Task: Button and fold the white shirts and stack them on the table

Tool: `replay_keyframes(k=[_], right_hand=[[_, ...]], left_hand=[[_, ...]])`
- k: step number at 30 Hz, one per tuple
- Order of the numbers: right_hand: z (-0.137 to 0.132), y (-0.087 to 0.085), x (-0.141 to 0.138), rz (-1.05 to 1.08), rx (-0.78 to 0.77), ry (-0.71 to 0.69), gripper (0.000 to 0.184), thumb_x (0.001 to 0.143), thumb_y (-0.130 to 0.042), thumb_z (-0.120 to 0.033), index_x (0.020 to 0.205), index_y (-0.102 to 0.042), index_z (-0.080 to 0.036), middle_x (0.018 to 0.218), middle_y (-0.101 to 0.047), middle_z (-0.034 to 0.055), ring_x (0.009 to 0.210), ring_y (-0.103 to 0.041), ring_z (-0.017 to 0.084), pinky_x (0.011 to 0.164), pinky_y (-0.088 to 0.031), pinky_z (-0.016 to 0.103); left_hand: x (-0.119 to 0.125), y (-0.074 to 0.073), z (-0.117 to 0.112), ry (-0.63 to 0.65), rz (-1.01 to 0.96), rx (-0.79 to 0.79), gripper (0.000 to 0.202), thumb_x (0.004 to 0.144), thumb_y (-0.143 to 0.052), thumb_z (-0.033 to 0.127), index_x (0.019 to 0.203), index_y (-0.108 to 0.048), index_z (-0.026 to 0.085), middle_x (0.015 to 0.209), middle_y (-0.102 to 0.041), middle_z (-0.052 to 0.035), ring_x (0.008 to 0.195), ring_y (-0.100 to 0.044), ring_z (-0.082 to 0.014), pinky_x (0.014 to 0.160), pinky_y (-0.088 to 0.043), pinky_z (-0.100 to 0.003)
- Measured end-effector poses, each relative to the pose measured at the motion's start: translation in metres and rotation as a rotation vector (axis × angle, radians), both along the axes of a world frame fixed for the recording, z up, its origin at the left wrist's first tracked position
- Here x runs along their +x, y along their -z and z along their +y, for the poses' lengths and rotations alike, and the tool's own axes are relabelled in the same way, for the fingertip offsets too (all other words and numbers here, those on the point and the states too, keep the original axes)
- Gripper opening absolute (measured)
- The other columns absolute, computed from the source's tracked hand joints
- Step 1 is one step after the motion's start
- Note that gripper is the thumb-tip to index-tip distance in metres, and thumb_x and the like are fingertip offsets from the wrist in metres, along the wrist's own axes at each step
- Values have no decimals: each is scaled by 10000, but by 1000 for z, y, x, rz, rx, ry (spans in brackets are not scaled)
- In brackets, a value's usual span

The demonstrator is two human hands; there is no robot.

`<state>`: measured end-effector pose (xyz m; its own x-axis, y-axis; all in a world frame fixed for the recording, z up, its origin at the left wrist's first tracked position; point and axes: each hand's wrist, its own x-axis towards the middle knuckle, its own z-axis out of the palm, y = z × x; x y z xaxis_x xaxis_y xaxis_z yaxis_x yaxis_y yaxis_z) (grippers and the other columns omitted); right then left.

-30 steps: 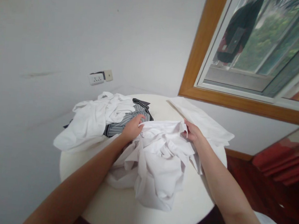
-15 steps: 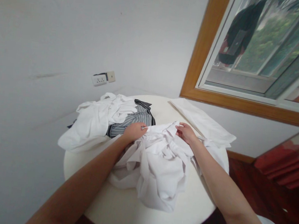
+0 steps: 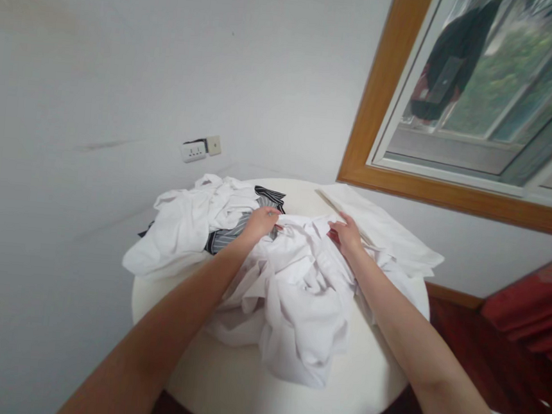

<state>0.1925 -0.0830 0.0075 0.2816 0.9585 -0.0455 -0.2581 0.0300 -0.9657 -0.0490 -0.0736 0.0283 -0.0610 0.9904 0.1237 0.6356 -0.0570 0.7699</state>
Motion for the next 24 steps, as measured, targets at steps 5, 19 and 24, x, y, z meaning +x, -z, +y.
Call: replay_keyframes(k=[5, 19, 24], right_hand=[[32, -14, -8, 9, 36, 52, 654, 689, -615, -99, 1305, -448, -244, 781, -604, -66, 644, -595, 75, 646, -533, 182], [-28, 3, 31, -1345, 32, -167, 389, 848, -514, -198, 1218, -635, -212, 1239, -629, 140, 1194, -538, 333, 1043, -352, 544], [-57, 27, 23, -1665, -177, -351, 582, 920, -425, -269, 1492, -317, -258, 1560, -257, 134, 1412, -217, 404, 1049, -175, 711]], left_hand=[[19, -17, 38, -24, -69, 69, 388, 883, -422, 207, 1239, -562, 144, 958, -724, -96, 744, -696, -160, 686, -524, -257], [23, 32, -24, 218, 725, 245, 435, 908, -454, 429, 1250, -581, 192, 1256, -595, -161, 1204, -508, -323, 1007, -390, -487], [15, 51, -33, 267, 767, 151, 551, 923, -359, 554, 1353, -513, 247, 1426, -472, -162, 1316, -412, -360, 1048, -316, -574]])
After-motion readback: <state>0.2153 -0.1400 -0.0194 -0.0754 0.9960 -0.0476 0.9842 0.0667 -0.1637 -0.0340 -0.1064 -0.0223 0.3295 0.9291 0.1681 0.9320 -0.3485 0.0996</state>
